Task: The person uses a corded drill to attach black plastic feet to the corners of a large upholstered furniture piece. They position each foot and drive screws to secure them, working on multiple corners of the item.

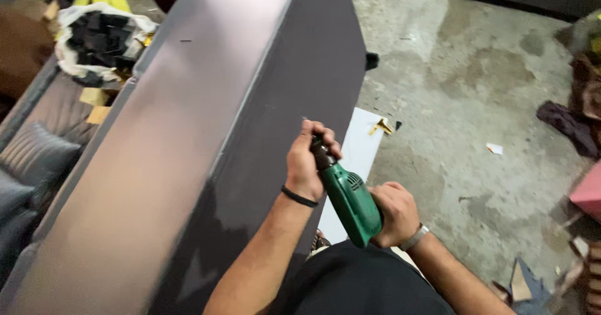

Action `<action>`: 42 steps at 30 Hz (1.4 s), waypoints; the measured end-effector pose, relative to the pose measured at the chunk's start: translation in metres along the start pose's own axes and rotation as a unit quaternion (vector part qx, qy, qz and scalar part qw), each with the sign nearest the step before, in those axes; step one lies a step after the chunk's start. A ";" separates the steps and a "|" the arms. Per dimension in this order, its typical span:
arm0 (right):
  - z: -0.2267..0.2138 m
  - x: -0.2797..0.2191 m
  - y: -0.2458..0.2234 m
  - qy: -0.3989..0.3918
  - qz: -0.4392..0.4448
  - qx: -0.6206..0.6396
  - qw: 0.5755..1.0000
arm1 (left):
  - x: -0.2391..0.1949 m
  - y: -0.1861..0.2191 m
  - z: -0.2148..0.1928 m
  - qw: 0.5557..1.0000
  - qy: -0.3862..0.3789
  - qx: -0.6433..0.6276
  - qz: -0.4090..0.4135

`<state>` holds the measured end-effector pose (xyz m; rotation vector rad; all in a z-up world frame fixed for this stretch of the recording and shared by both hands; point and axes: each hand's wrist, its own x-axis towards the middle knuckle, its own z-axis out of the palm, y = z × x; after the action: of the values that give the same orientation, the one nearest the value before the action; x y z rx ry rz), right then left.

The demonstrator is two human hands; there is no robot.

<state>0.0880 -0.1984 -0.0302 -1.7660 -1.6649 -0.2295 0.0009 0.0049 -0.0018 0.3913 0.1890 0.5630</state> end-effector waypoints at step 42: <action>-0.075 0.017 0.422 -0.041 0.544 -0.027 0.837 | 0.193 -0.098 0.067 0.997 -0.070 -0.033 -0.024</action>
<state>0.5089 -0.2030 -0.1145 -2.4825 -0.4763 0.3317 0.2274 0.0150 0.0056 0.3590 0.0448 0.4907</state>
